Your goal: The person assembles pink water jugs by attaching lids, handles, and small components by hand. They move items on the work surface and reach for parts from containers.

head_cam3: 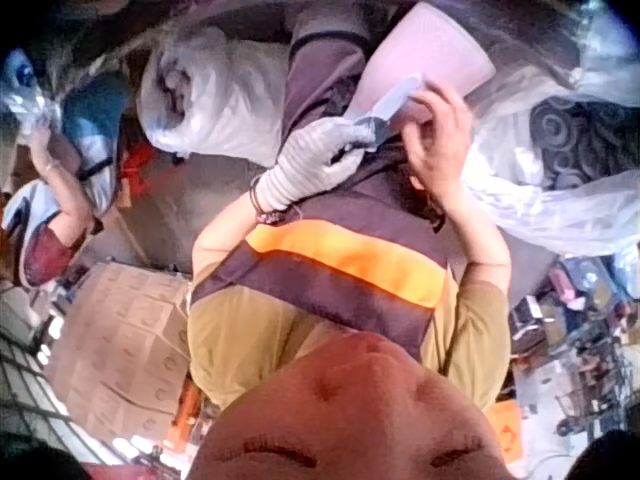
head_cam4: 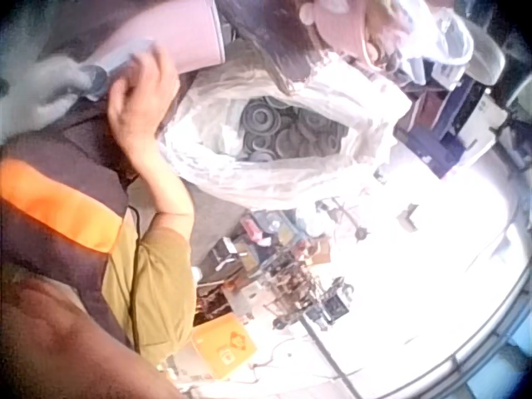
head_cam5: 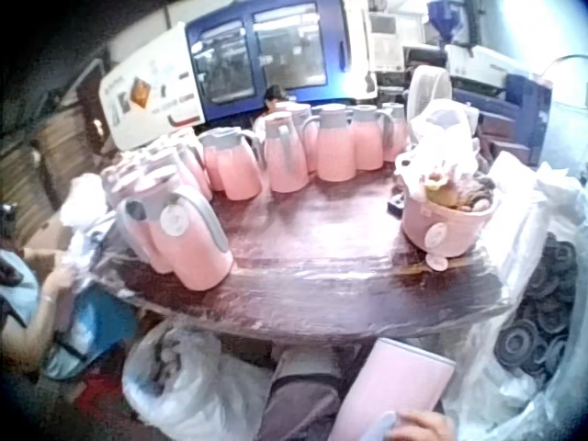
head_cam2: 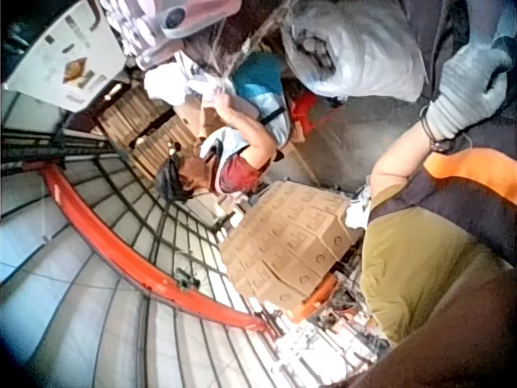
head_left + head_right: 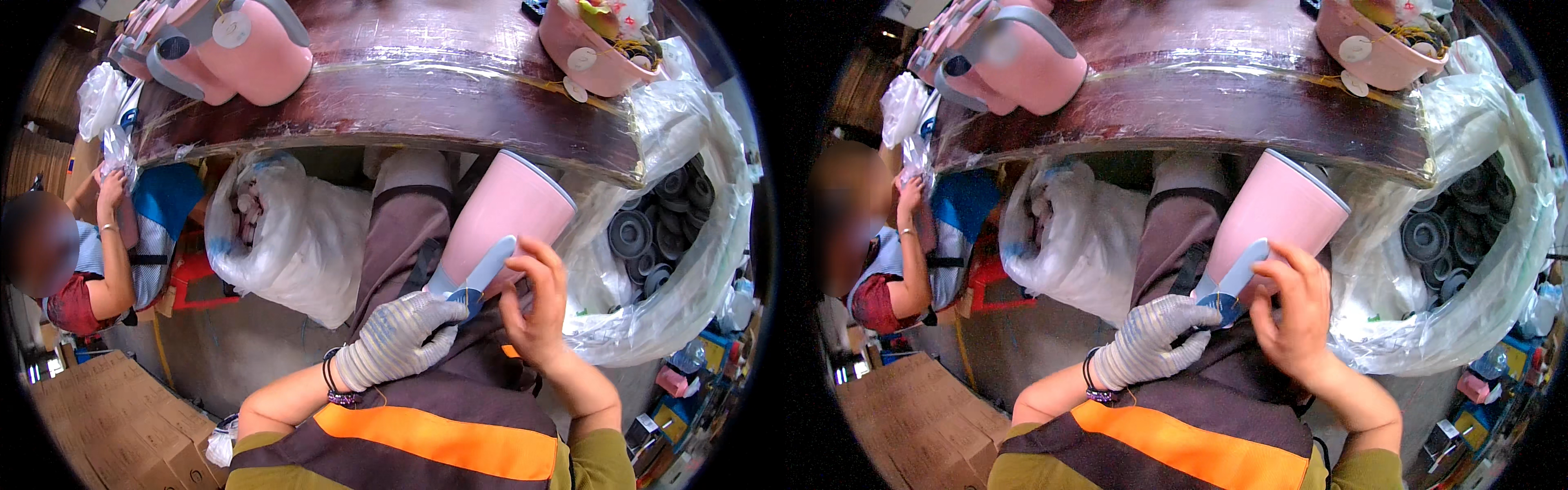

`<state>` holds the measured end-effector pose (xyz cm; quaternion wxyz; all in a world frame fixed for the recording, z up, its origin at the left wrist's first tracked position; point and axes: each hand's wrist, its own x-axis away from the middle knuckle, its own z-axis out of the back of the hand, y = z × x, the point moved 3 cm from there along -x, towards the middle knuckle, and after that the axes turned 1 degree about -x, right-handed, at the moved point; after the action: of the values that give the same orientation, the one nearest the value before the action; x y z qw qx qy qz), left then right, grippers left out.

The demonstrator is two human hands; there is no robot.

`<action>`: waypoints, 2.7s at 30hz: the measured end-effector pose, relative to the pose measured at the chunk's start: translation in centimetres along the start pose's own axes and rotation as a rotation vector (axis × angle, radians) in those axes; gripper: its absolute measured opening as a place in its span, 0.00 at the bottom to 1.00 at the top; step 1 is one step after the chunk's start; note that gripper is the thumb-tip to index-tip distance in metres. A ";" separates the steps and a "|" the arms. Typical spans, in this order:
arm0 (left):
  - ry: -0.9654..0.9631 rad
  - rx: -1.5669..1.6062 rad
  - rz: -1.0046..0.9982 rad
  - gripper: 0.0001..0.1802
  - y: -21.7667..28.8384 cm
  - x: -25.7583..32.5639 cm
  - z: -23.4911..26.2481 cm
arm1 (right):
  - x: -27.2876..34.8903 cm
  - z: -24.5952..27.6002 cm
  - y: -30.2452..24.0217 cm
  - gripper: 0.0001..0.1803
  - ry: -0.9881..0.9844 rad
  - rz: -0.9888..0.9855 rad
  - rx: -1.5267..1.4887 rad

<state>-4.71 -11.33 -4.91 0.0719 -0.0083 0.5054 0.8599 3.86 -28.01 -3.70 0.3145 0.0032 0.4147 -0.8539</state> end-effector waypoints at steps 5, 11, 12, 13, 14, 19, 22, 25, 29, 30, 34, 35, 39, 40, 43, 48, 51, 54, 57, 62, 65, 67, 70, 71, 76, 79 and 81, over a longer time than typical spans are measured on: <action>-0.004 -0.071 -0.039 0.11 -0.6 -0.1 1.4 | -3.7 0.0 -0.6 0.15 -0.373 0.608 0.495; 0.180 0.102 0.359 0.10 -5.7 4.4 3.2 | -4.5 2.0 0.9 0.17 -0.520 0.482 0.435; 0.187 0.058 0.317 0.10 -5.4 4.2 3.1 | -4.1 2.2 0.8 0.19 -0.458 0.428 0.387; 0.193 0.014 0.275 0.10 -4.8 3.7 3.0 | -4.0 2.5 1.0 0.20 -0.456 0.383 0.329; 0.200 -0.030 0.234 0.10 -4.1 3.3 3.1 | -3.7 2.5 1.2 0.19 -0.460 0.322 0.306; 0.243 -0.368 -0.125 0.16 0.6 -0.8 8.7 | -3.7 3.2 -0.5 0.17 -0.599 0.233 0.250; 0.229 -0.030 0.005 0.14 0.5 -0.8 9.0 | -3.7 3.3 -0.5 0.18 -0.535 0.124 0.271; 0.239 0.104 -0.012 0.14 0.6 -1.8 7.7 | -3.9 2.1 -1.0 0.18 -0.597 0.172 0.249; 0.249 0.186 0.037 0.14 0.1 -3.8 7.5 | -3.7 1.4 -1.5 0.18 -0.678 0.209 0.208; 0.241 0.156 0.022 0.14 -0.2 -4.1 7.6 | -3.8 1.4 -1.4 0.18 -0.672 0.184 0.187; 0.180 0.247 0.118 0.13 -0.5 -4.1 7.4 | -4.3 1.5 -0.7 0.20 -0.543 0.158 0.155; 0.164 0.308 0.154 0.12 -0.4 -4.0 7.0 | -4.3 1.2 -0.7 0.20 -0.537 0.164 0.154; 0.217 -0.019 -0.014 0.12 0.2 -5.0 7.9 | -4.5 0.9 -1.0 0.19 -0.546 0.167 0.178; 0.315 -0.018 -0.033 0.12 0.3 -5.2 8.8 | -4.5 1.1 -1.0 0.19 -0.564 0.151 0.188; 0.483 0.403 0.237 0.09 -2.3 -4.7 10.4 | -4.2 1.8 -0.1 0.18 -0.508 0.112 0.162; 0.532 0.189 0.347 0.08 -5.0 -1.7 9.8 | -4.4 4.2 1.5 0.14 -0.246 -0.113 -0.068; 0.381 0.004 0.281 0.10 -5.1 0.5 7.9 | -4.5 4.4 0.9 0.14 -0.155 -0.081 -0.157; 0.529 0.017 0.308 0.08 -6.5 1.8 9.0 | -4.6 3.8 -0.1 0.14 -0.193 -0.089 -0.167; 0.664 -0.409 0.091 0.05 -3.7 0.9 11.5 | -4.2 2.7 0.1 0.11 -0.216 -0.186 -0.278; 0.285 -0.057 0.096 0.10 -3.1 -0.4 8.1 | -3.4 3.0 2.8 0.06 -0.102 -0.403 -0.592; 0.440 0.027 -0.027 0.12 -2.5 -0.1 9.0 | -4.8 2.1 1.0 0.07 -0.058 -0.271 -0.658; 0.529 0.060 -0.113 0.13 -2.0 -0.7 10.2 | -6.1 1.5 -0.9 0.08 -0.010 -0.176 -0.734; 0.770 -0.074 -0.265 0.12 -0.8 -1.4 12.7 | -8.8 0.2 -3.4 0.09 0.039 -0.048 -0.918; 0.767 -0.018 -0.206 0.16 -1.0 -1.7 13.4 | -9.8 -0.3 -3.5 0.11 0.027 0.060 -0.909; 0.546 -0.204 -0.077 0.11 -4.4 -3.3 14.0 | -14.7 -5.8 -2.2 0.15 0.115 0.209 -0.914; 0.426 -0.383 0.020 0.17 -6.7 -4.0 14.4 | -15.8 -7.1 0.0 0.12 0.098 0.165 -0.842; 0.470 -0.526 0.013 0.20 -8.7 -4.8 14.9 | -16.3 -7.2 1.0 0.12 0.128 0.056 -0.813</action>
<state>2.10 5.21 -4.73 -0.0567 -0.2209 0.2696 0.9356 15.63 -14.70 -4.76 0.2869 -0.0566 0.7367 -0.6097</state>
